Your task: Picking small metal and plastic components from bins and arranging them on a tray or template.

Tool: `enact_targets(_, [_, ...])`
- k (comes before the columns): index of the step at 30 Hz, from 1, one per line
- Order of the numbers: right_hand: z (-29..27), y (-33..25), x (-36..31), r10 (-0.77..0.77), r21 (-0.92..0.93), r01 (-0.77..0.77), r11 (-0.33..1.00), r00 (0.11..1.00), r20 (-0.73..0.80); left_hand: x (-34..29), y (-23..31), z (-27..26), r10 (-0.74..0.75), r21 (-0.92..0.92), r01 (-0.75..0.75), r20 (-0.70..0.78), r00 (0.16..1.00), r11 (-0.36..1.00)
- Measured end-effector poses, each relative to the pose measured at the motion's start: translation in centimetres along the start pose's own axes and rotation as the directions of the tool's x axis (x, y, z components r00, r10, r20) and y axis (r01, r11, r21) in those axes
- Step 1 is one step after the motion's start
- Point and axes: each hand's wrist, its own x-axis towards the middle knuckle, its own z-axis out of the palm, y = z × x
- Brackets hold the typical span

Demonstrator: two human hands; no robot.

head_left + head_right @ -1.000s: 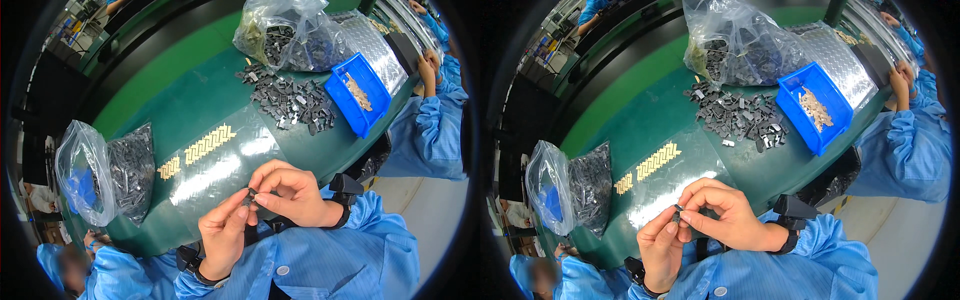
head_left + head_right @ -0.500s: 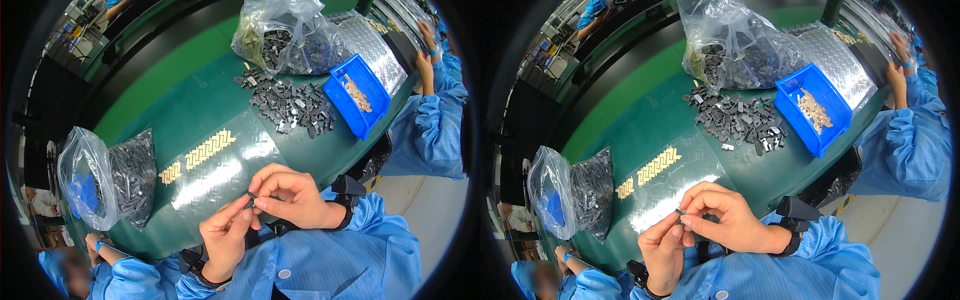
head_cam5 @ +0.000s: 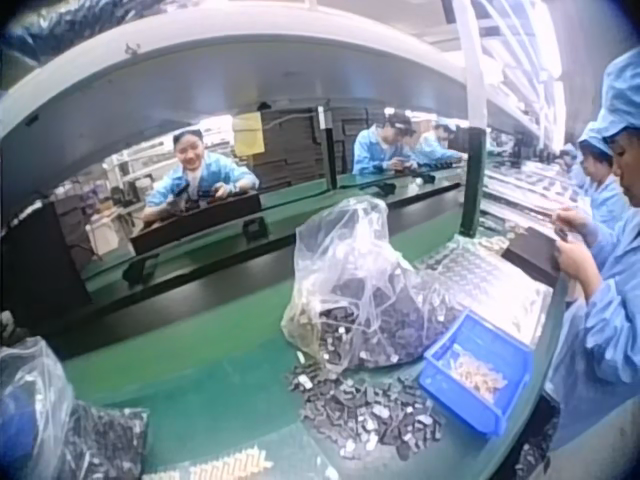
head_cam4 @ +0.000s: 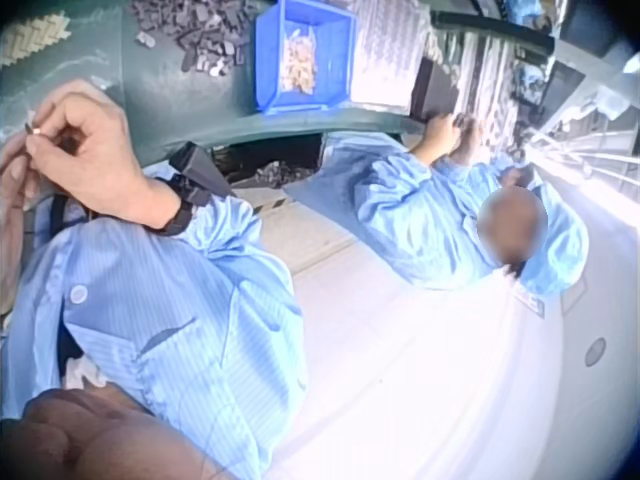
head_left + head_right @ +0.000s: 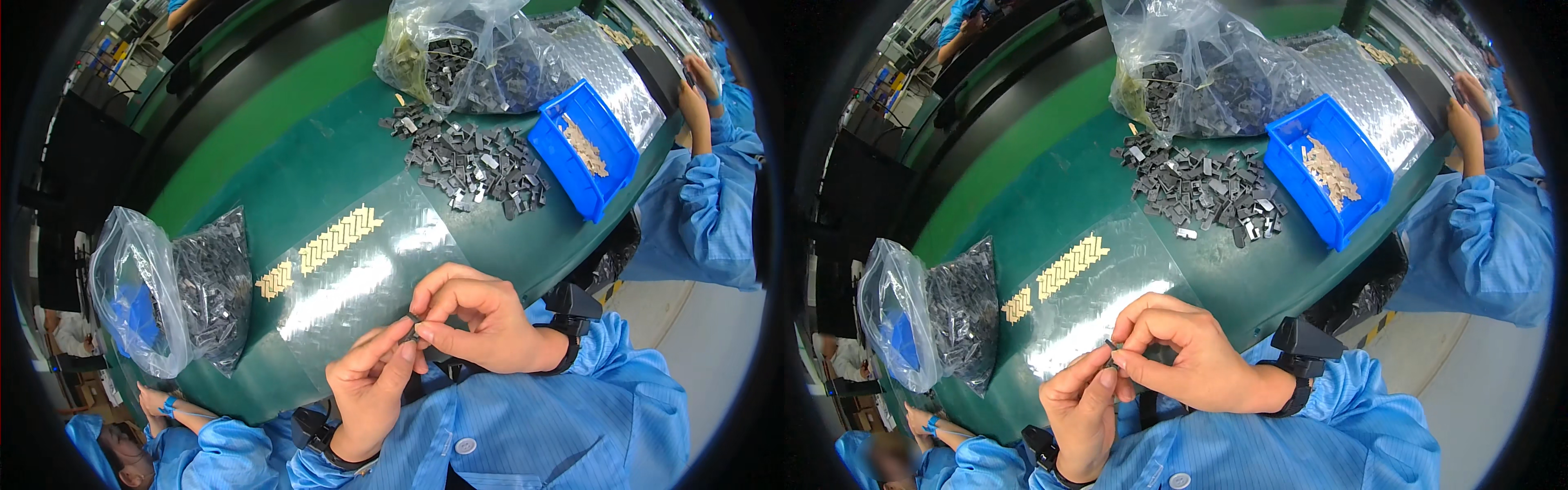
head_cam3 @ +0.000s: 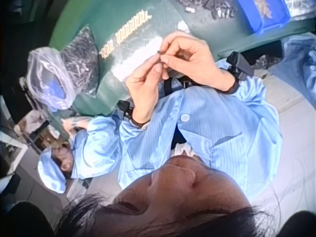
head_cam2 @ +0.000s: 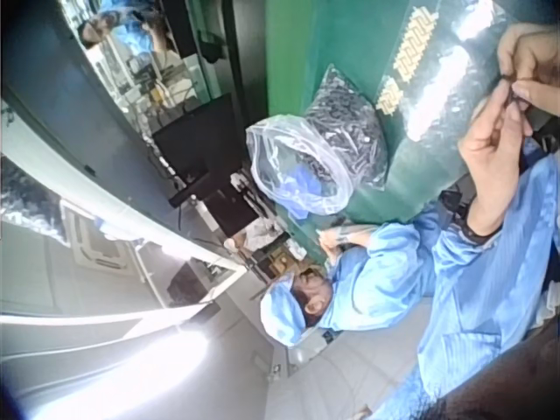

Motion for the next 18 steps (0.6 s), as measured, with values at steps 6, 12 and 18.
enact_targets(6, [-0.04, 0.01, 0.13, -0.079, -0.091, 0.078, 0.993, 0.997, 0.001, 0.08, 0.10, 0.23, 0.032, 0.079, -0.031, -0.001, 0.999, 0.996])
enact_targets(12, [-0.27, -0.28, 0.12, -0.115, -0.178, 0.114, 0.977, 0.993, 0.006, 0.24, -0.05, 0.24, 0.026, 0.077, -0.027, 0.020, 0.999, 0.997])
enact_targets(18, [-0.64, -0.65, 0.21, -0.115, -0.243, 0.123, 0.962, 0.992, 0.043, 0.34, -0.12, 0.02, -0.014, 0.036, 0.013, 0.035, 0.999, 0.999])
